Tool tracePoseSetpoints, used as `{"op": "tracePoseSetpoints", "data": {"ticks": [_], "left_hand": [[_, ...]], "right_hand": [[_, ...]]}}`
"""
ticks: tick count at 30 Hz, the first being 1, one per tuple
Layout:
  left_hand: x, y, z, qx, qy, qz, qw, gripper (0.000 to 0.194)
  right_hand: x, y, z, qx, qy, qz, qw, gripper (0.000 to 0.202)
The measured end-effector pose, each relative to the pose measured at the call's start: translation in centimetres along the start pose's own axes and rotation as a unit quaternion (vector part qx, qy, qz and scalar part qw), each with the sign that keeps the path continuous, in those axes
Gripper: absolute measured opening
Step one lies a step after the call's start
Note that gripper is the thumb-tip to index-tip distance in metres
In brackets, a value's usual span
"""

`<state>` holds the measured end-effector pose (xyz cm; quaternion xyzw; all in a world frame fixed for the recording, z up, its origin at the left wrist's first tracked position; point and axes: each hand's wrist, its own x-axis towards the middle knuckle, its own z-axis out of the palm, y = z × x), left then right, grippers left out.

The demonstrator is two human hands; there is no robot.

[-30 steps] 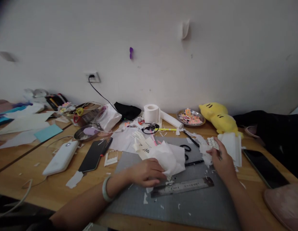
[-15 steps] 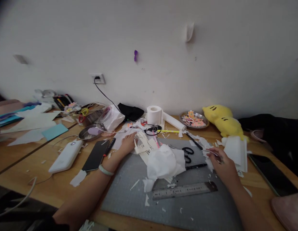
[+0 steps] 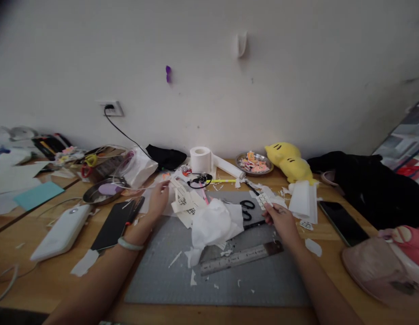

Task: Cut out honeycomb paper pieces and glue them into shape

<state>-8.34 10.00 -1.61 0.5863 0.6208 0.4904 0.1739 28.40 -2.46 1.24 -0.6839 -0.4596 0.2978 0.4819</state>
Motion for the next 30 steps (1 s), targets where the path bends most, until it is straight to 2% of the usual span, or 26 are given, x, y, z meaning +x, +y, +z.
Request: {"op": "tracePoseSetpoints", "data": {"ticks": [3,5,9,12,14,17,19,21,22,23,25,27,30], "left_hand": [[0.0,0.5,-0.6,-0.079,0.112,0.008,0.991,0.028],[0.0,0.9,-0.8,-0.129,0.163,0.012,0.978,0.026],[-0.2,1.9,-1.0,-0.218,0.216,0.018,0.952,0.023],[-0.8,3.2,-1.1,-0.277,0.214,0.017,0.936,0.031],[-1.6,4.3,-0.9,-0.316,0.178,0.013,0.932,0.034],[-3.6,6.1,-0.3,-0.363,0.062,-0.005,0.93,0.025],[-5.3,7.3,0.3,-0.382,-0.023,-0.025,0.924,0.019],[-6.8,8.2,0.8,-0.396,-0.089,-0.042,0.913,0.015],[-7.4,8.6,1.0,-0.401,-0.114,-0.051,0.908,0.014],[-8.0,8.9,1.1,-0.404,-0.134,-0.058,0.903,0.014],[-8.9,9.4,1.1,-0.408,-0.165,-0.065,0.896,0.014],[-9.9,9.8,0.8,-0.408,-0.193,-0.063,0.89,0.015],[-11.7,10.3,0.2,-0.397,-0.267,-0.052,0.877,0.021]], "right_hand": [[0.2,0.2,-0.1,0.006,-0.023,0.008,1.0,0.045],[0.2,0.3,-0.1,0.008,-0.035,0.01,0.999,0.043],[0.2,0.1,0.1,0.011,-0.05,0.013,0.999,0.04],[0.1,-0.1,0.1,0.015,-0.056,0.013,0.998,0.04],[0.0,-0.2,0.1,0.018,-0.066,0.009,0.998,0.04],[-0.7,-0.6,0.2,0.02,-0.108,-0.007,0.994,0.04],[-1.7,-1.3,0.5,0.018,-0.161,-0.025,0.986,0.038],[-3.2,-2.2,1.2,0.002,-0.244,-0.065,0.968,0.033],[-4.0,-2.6,1.8,-0.031,-0.319,-0.135,0.937,0.029],[-4.7,-2.9,2.6,-0.077,-0.37,-0.195,0.905,0.025],[-5.7,-3.2,4.4,-0.186,-0.424,-0.259,0.848,0.017],[-5.8,-3.3,6.3,-0.268,-0.408,-0.323,0.811,0.014],[-3.8,-4.3,8.2,-0.29,-0.365,-0.346,0.814,0.009]]}}
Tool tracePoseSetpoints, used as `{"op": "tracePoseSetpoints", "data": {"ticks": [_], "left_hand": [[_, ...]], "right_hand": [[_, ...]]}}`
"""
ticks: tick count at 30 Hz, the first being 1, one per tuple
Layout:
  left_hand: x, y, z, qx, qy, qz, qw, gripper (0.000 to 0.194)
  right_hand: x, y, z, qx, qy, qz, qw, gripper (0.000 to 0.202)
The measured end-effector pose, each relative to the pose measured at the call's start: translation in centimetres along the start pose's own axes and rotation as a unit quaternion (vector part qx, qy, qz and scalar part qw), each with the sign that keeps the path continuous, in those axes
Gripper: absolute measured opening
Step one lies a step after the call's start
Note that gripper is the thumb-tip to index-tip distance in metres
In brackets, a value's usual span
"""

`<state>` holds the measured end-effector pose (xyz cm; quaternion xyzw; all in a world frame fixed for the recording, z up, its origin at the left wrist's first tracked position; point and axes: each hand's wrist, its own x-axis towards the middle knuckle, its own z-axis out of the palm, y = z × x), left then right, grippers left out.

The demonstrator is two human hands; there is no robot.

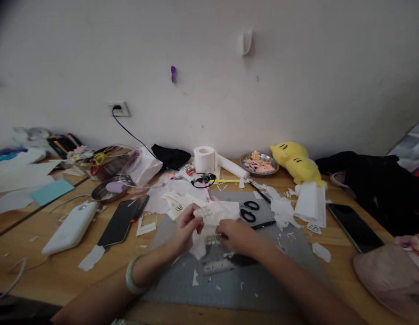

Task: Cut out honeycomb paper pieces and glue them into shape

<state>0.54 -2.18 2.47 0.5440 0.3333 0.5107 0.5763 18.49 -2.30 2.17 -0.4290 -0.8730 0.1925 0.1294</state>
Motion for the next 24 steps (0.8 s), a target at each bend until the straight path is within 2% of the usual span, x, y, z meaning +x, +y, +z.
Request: {"op": "tracePoseSetpoints", "data": {"ticks": [2,4,6,8,11,14,17,21,24], "left_hand": [[-1.1,0.1,0.6,0.006,-0.061,-0.024,0.998,0.027],[-1.6,0.0,1.1,0.007,-0.112,-0.056,0.992,0.03],[-1.6,-0.2,1.3,0.0,-0.146,-0.094,0.985,0.031],[-1.0,-0.6,1.3,-0.015,-0.159,-0.125,0.979,0.031],[0.0,-1.3,1.0,-0.042,-0.142,-0.147,0.978,0.026],[0.5,-1.8,0.8,-0.074,-0.115,-0.162,0.977,0.02],[0.4,-2.2,0.9,-0.108,-0.091,-0.176,0.974,0.016],[0.5,-2.5,1.0,-0.142,-0.066,-0.191,0.969,0.014],[1.0,-3.1,1.0,-0.158,-0.038,-0.198,0.967,0.01]], "right_hand": [[1.8,1.0,-2.0,-0.019,0.055,0.025,0.998,0.012],[3.2,2.2,-4.9,-0.046,0.142,0.07,0.986,0.022],[4.1,3.6,-7.6,-0.075,0.234,0.125,0.961,0.023],[4.3,4.9,-9.2,-0.096,0.283,0.169,0.939,0.024],[3.6,6.1,-8.8,-0.103,0.254,0.195,0.942,0.015],[2.0,5.9,-6.3,-0.098,0.207,0.193,0.954,0.013],[0.0,4.8,-3.7,-0.091,0.173,0.186,0.963,0.019],[-2.1,3.1,-1.5,-0.055,0.091,0.141,0.984,0.022],[-2.9,2.6,-0.9,-0.008,0.034,0.079,0.996,0.03]]}}
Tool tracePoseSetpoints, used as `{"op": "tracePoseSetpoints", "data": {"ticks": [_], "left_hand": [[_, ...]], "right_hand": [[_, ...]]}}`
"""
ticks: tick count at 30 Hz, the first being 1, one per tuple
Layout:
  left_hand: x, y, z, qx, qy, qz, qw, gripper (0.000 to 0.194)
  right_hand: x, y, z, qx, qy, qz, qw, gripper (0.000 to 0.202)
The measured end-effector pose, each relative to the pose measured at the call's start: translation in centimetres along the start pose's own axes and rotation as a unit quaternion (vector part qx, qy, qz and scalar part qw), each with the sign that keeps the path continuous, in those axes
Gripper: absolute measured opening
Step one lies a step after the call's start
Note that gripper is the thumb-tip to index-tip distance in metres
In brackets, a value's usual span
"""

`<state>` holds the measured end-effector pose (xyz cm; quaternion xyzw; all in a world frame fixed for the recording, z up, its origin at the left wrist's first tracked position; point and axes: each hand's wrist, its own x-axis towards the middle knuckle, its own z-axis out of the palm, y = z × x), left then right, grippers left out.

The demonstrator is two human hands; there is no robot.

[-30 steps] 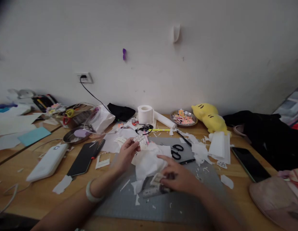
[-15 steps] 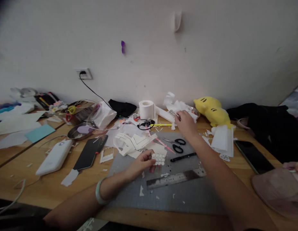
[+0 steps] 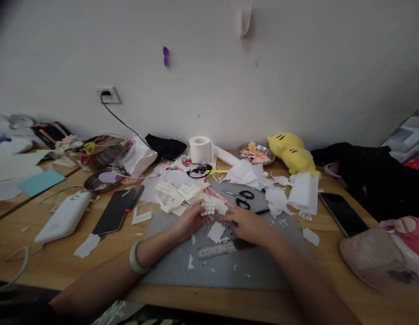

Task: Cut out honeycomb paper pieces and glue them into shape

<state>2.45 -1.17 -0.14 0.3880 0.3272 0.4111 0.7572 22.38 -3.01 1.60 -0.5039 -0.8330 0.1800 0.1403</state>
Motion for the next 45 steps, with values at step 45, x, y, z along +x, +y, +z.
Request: {"op": "tracePoseSetpoints", "data": {"ticks": [45], "left_hand": [[0.5,-0.5,-0.7,0.074,0.043,0.063,0.994,0.028]], "right_hand": [[-0.1,-4.7,5.5,0.619,-0.101,0.197,0.754,0.067]]}}
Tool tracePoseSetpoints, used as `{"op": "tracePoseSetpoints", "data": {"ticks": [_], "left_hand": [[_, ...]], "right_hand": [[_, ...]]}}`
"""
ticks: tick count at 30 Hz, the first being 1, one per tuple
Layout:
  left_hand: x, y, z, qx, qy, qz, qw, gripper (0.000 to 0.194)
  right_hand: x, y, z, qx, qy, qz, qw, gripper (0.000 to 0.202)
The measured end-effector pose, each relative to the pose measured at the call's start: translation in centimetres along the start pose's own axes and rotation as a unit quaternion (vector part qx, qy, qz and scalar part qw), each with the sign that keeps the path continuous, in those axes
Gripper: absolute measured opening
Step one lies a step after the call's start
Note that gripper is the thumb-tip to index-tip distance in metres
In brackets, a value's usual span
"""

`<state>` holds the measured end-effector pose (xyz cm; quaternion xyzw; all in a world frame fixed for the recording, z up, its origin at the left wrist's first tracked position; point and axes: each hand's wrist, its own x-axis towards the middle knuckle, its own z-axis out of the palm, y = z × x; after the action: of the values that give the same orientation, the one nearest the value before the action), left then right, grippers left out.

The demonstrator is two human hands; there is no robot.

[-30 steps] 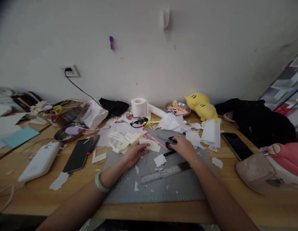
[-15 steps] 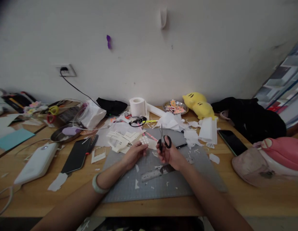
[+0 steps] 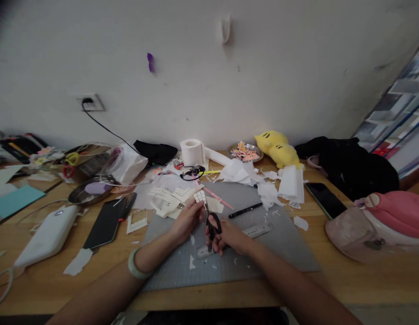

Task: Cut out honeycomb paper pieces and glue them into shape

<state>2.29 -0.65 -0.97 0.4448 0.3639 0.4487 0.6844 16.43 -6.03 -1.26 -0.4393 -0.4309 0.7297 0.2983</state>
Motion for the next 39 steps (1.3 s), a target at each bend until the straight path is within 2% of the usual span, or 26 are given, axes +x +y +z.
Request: {"op": "tracePoseSetpoints", "data": {"ticks": [8,17,29,34,39], "left_hand": [[-0.61,-0.29,0.3,0.038,-0.04,-0.026,0.998,0.032],[-0.34,-0.44,0.24,0.041,-0.031,-0.016,0.999,0.034],[-0.84,-0.13,0.43,0.049,-0.057,-0.023,0.997,0.037],[-0.74,-0.3,0.37,0.054,-0.057,-0.023,0.997,0.043],[-0.6,-0.55,0.25,0.059,-0.057,-0.021,0.996,0.047]], "right_hand": [[-0.01,0.02,-0.27,-0.015,0.01,-0.012,1.0,0.066],[0.41,0.26,-0.57,-0.03,-0.004,-0.005,1.0,0.069],[-0.06,-0.16,-0.26,-0.047,0.003,-0.006,0.999,0.064],[0.11,-0.05,-0.32,-0.051,0.001,-0.001,0.999,0.068],[0.25,0.1,-0.42,-0.056,-0.002,0.001,0.998,0.063]]}}
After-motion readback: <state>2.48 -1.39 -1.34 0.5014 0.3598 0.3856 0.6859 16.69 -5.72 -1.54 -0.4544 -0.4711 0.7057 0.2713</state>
